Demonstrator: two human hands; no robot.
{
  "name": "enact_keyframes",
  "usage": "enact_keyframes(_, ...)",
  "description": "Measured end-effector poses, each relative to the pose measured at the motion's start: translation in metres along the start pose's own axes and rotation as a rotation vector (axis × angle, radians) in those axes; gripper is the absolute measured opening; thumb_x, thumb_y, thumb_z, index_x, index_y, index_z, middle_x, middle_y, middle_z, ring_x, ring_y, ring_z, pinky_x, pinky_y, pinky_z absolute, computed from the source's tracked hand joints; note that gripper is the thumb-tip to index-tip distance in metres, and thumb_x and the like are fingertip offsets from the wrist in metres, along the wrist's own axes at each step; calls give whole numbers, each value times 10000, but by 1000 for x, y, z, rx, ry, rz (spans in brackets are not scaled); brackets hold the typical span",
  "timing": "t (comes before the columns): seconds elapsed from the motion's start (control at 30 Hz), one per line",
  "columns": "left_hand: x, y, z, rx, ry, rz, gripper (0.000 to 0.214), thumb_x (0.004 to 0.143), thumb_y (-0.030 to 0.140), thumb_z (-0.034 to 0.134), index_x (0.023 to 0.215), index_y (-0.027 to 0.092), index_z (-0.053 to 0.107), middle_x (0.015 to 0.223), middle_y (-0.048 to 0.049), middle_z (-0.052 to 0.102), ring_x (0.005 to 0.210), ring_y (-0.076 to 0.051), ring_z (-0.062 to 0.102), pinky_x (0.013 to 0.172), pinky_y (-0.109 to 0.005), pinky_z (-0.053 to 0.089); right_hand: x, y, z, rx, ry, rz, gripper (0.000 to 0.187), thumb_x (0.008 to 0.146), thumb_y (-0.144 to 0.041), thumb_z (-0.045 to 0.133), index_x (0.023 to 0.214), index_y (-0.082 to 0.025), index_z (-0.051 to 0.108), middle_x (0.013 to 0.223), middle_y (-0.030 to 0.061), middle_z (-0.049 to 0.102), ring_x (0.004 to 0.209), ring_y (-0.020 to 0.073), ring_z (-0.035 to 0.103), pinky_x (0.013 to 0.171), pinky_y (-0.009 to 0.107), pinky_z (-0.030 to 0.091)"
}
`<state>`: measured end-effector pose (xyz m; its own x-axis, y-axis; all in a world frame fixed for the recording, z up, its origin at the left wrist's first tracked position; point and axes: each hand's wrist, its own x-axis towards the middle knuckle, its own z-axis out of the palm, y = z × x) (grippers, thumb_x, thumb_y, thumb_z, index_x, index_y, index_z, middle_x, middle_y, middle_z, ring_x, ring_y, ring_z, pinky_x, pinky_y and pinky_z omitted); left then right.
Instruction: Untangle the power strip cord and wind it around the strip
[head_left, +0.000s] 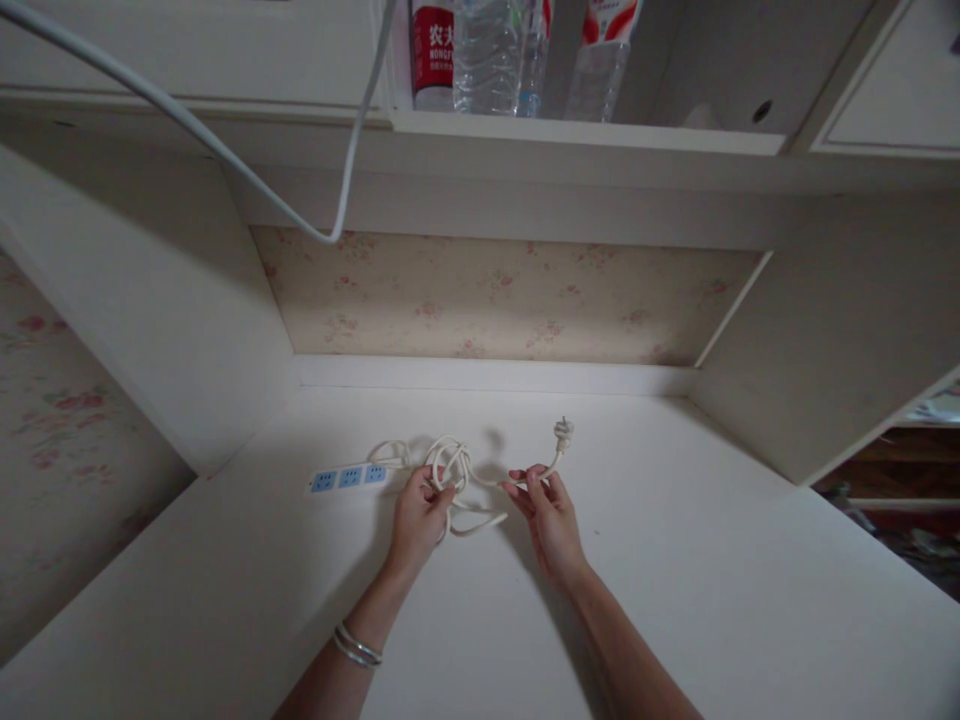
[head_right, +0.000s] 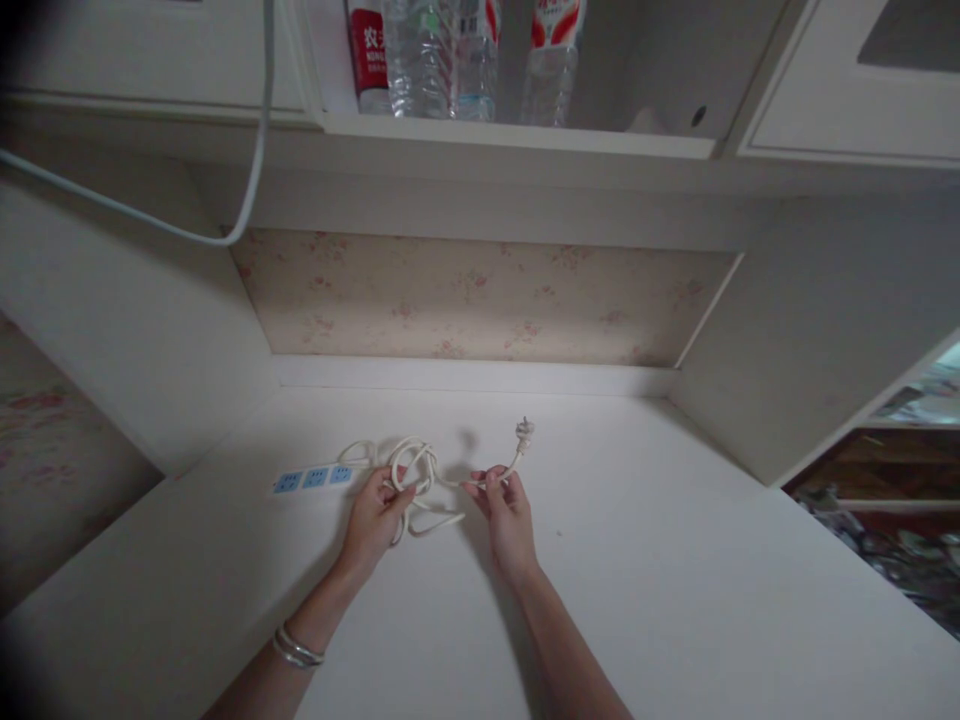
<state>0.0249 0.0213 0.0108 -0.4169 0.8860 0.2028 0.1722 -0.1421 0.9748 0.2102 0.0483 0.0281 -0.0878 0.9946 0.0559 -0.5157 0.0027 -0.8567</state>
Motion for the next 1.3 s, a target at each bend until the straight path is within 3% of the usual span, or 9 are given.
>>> enact_keyframes(0.23,0,5,-2,-2,18,48,265,780,413,630,847,164,569,739,5,594,611,-108,543,570,-194,407,-5,11,8,63,-60,144,279,770,-425,706,878,-222,549,1090,28,655,992,180,641,966,355,441)
enact_keyframes(0.37,-1,14,-5,94,1,63,270,828,432,572,796,164,586,682,16,543,602,-107,505,564,-198,398,-6,15,9,80,-82,169,272,763,-416,718,857,-205,573,1079,45,669,1017,183,636,994,345,417)
enact_keyframes(0.5,-2,21,-6,129,-50,103,384,885,443,475,609,175,493,641,15,490,590,-106,487,552,-201,388,-6,19,13,117,-65,208,274,720,-397,761,814,-185,615,1086,61,673,1044,191,629,998,344,418)
enact_keyframes(0.6,-4,22,-4,142,-82,128,389,890,424,470,590,176,468,623,25,468,581,-99,477,552,-197,379,-3,21,16,201,-56,227,265,695,-372,787,812,-187,637,1093,47,675,1027,189,639,999,355,426)
enact_keyframes(0.77,-6,18,1,54,-18,28,302,842,472,519,794,174,526,615,41,517,494,-89,461,486,-191,367,6,15,11,340,0,250,239,681,-302,807,807,-199,631,1096,36,679,986,186,660,980,347,463)
enact_keyframes(1.0,-6,21,5,-17,11,-15,431,790,461,584,1101,174,502,735,13,612,510,-91,508,491,-193,403,10,8,6,356,-28,223,207,722,-278,777,847,-203,630,1156,54,657,1013,189,652,957,320,495)
enact_keyframes(1.17,-8,26,-2,119,28,81,391,844,382,535,1179,181,536,841,-20,628,616,-119,561,588,-224,449,6,2,9,357,-89,239,201,743,-289,761,870,-203,632,1173,56,652,1024,179,647,974,309,475)
enact_keyframes(1.3,-9,29,-7,195,3,188,294,885,342,470,1074,200,645,1043,-62,646,940,-173,601,828,-264,458,4,-1,12,337,-122,246,222,730,-298,773,874,-203,632,1170,60,653,1008,170,650,963,304,471)
